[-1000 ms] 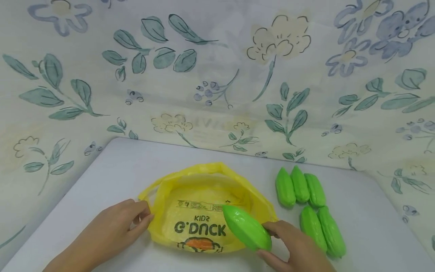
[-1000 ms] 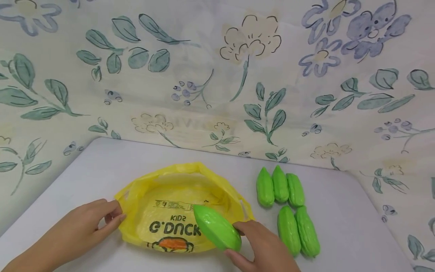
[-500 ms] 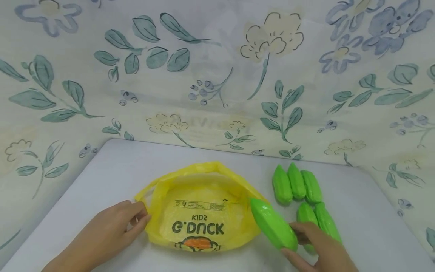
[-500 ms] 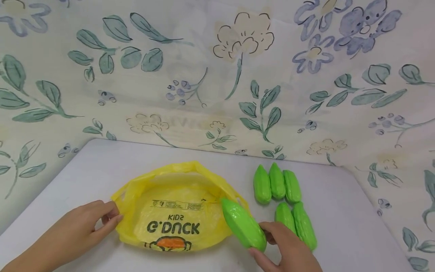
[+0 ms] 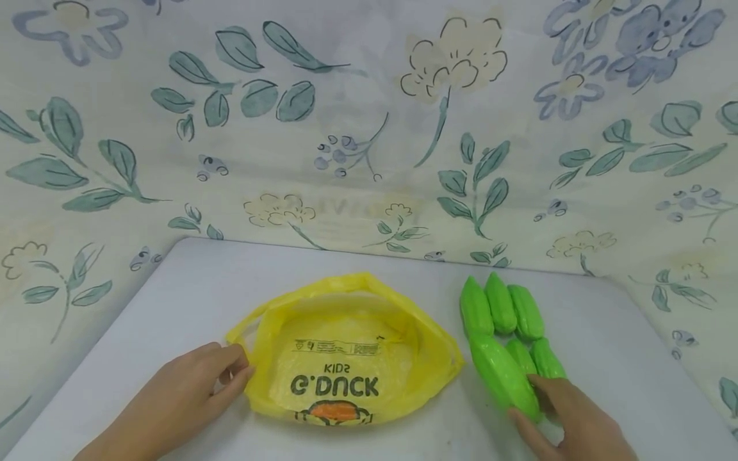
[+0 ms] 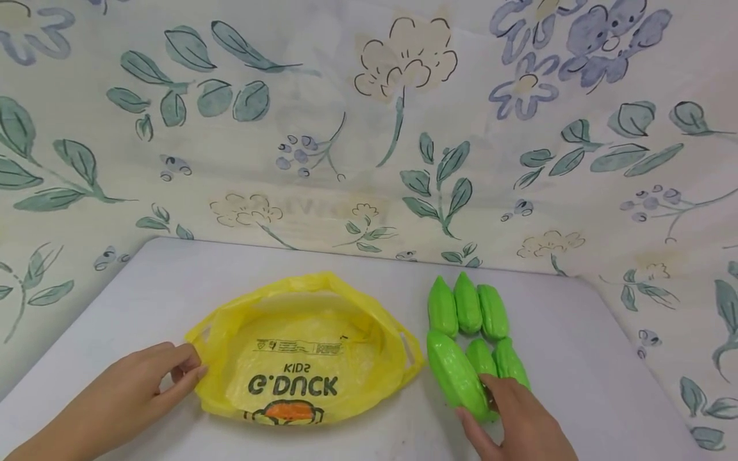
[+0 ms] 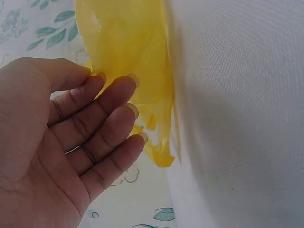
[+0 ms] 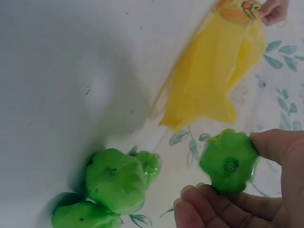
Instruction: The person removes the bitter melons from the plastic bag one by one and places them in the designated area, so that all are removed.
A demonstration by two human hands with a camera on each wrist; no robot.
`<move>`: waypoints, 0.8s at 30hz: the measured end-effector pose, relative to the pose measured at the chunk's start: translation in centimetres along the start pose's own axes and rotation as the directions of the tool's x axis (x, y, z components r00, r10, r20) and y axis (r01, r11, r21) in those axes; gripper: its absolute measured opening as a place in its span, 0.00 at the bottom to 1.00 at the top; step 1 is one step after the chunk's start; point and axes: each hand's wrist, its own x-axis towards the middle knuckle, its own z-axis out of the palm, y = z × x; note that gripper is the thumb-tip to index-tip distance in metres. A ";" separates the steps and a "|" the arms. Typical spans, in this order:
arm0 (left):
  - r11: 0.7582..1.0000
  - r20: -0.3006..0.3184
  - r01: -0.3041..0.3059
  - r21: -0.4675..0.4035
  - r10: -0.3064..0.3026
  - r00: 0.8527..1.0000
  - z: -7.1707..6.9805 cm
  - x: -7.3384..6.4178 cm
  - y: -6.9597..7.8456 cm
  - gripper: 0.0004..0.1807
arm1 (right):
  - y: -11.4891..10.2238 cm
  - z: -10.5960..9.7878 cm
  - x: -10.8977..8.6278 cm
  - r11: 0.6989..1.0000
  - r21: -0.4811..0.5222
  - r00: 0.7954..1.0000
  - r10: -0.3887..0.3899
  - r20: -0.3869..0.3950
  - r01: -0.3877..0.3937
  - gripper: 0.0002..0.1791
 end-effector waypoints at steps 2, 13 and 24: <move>1.000 -0.007 -0.005 0.002 0.005 1.000 0.0 0.0 0.0 0.06 | 0.2 0.2 0.0 0.999 -0.027 0.999 -0.029 -0.033 0.028 0.38; 1.000 -0.014 -0.005 0.006 0.005 1.000 0.2 0.1 0.0 0.06 | 0.3 1.3 1.0 0.991 -0.131 0.999 -0.033 0.039 0.038 0.41; 1.000 -0.014 -0.017 0.007 0.017 1.000 0.3 0.0 -0.1 0.06 | -0.9 2.2 1.0 0.966 -0.223 0.988 -0.146 -0.049 0.131 0.39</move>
